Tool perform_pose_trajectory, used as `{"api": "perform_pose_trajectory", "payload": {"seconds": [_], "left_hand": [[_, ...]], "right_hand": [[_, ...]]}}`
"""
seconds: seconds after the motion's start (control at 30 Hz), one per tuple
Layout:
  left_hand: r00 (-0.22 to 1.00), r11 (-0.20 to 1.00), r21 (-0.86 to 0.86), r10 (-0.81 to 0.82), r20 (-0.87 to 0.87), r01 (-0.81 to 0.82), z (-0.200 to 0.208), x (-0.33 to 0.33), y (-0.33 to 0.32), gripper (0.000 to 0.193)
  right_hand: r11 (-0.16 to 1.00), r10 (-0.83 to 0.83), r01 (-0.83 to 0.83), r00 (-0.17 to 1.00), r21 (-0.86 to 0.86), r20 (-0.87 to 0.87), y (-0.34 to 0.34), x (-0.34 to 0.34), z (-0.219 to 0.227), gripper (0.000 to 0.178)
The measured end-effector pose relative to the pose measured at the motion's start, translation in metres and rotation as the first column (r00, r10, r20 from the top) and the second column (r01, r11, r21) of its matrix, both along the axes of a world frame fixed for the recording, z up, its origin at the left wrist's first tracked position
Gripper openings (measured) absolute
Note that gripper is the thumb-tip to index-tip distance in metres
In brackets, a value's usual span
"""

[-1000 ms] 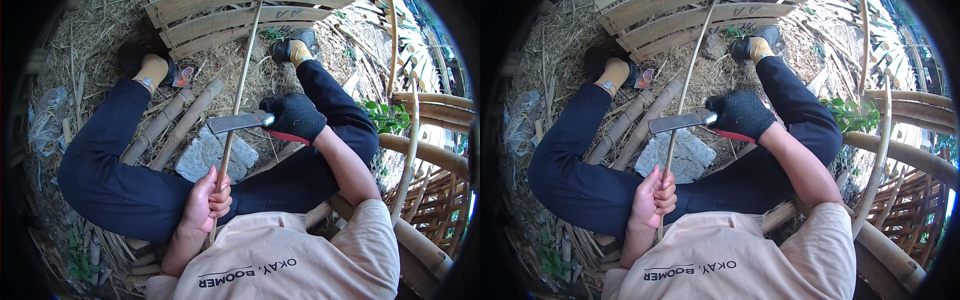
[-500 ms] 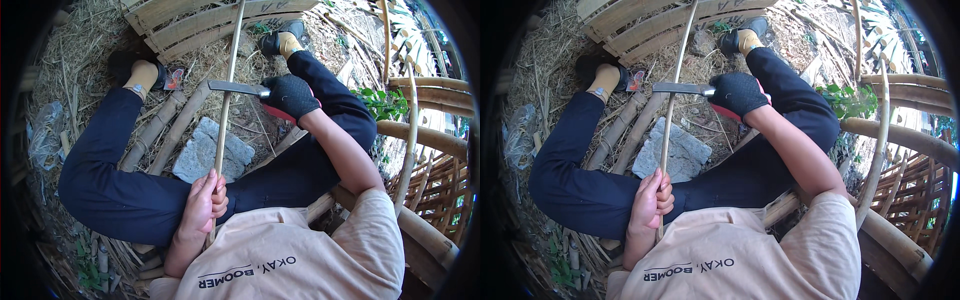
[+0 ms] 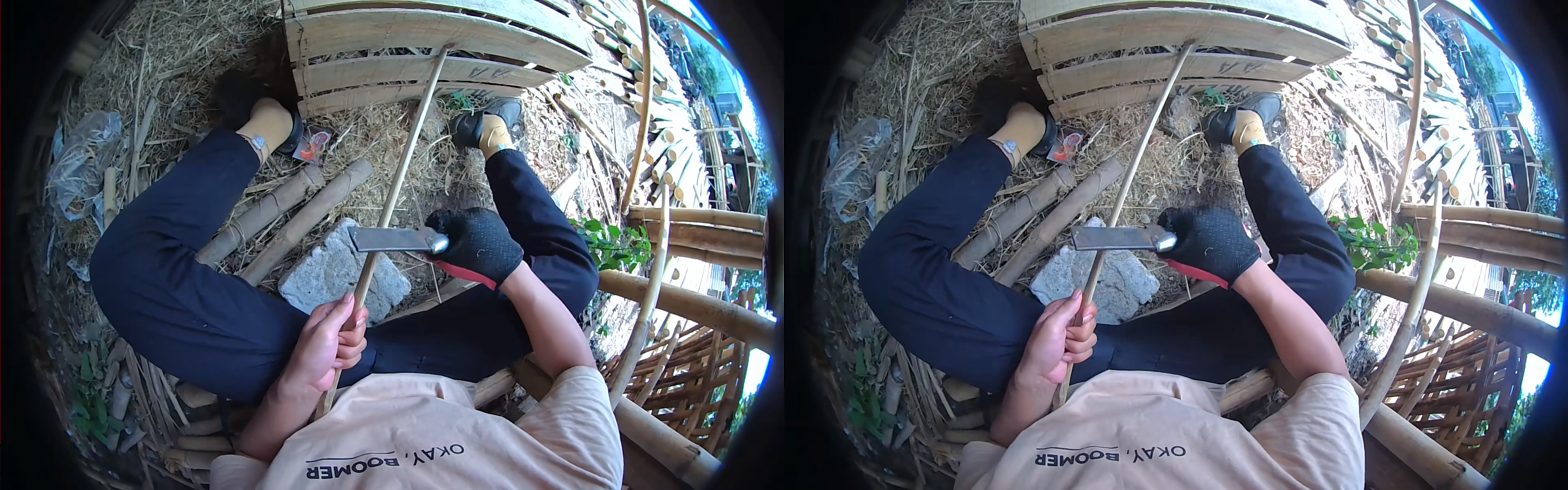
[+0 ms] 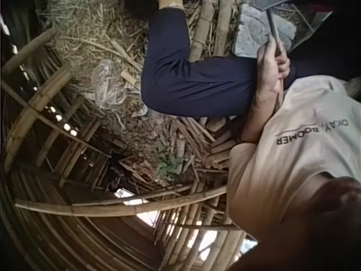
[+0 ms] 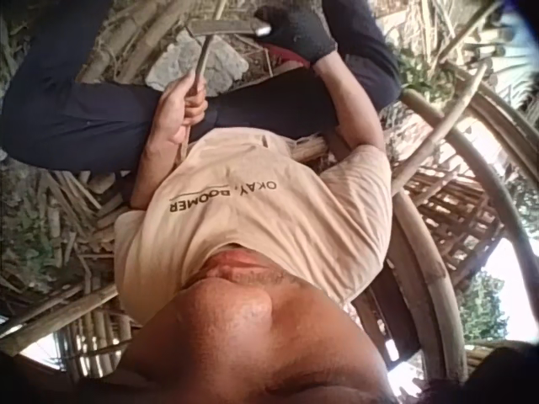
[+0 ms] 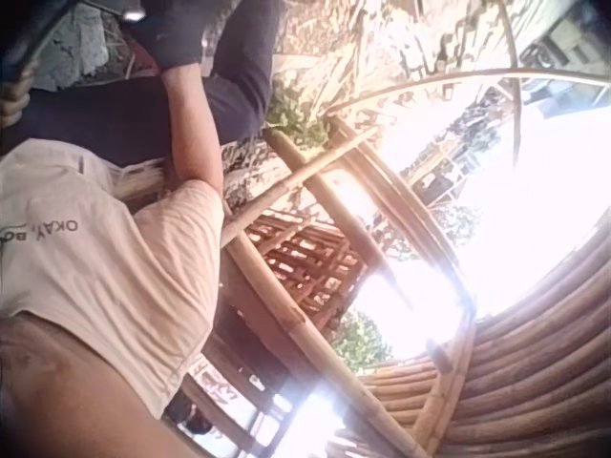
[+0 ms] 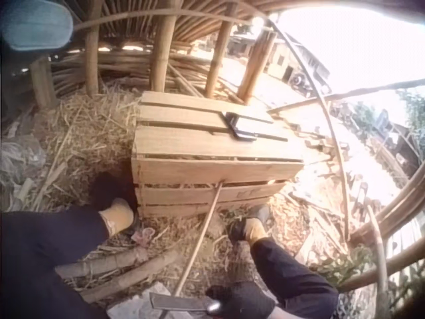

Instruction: The person sands the surface of a bamboo strip using a small metal block.

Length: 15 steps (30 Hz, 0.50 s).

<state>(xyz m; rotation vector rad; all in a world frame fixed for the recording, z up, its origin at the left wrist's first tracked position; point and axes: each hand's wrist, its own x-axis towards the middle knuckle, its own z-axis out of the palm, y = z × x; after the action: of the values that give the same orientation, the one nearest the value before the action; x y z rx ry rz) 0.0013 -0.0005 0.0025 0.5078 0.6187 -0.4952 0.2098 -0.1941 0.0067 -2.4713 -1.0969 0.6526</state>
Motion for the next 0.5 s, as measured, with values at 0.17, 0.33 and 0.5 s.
{"api": "perform_pose_trajectory", "payload": {"seconds": [0.17,0.33,0.5], "left_hand": [[0.999,0.996,0.082,-0.018,-0.029,0.02,-0.001,-0.001,-0.007,0.036],[0.999,0.987,0.158,-0.024,-0.035,0.029,-0.004,0.0,-0.015,0.036],[1.0,0.992,0.122,-0.022,-0.021,0.024,-0.005,-0.001,-0.013,0.036]], "right_hand": [[0.981,0.095,-0.093,0.995,-0.168,0.006,0.013,-0.016,-0.008,0.026],[0.976,0.035,-0.014,0.995,-0.218,0.092,0.011,-0.009,-0.013,0.027],[0.951,-0.114,0.183,0.957,-0.248,0.266,-0.002,0.046,-0.026,0.025]]}}
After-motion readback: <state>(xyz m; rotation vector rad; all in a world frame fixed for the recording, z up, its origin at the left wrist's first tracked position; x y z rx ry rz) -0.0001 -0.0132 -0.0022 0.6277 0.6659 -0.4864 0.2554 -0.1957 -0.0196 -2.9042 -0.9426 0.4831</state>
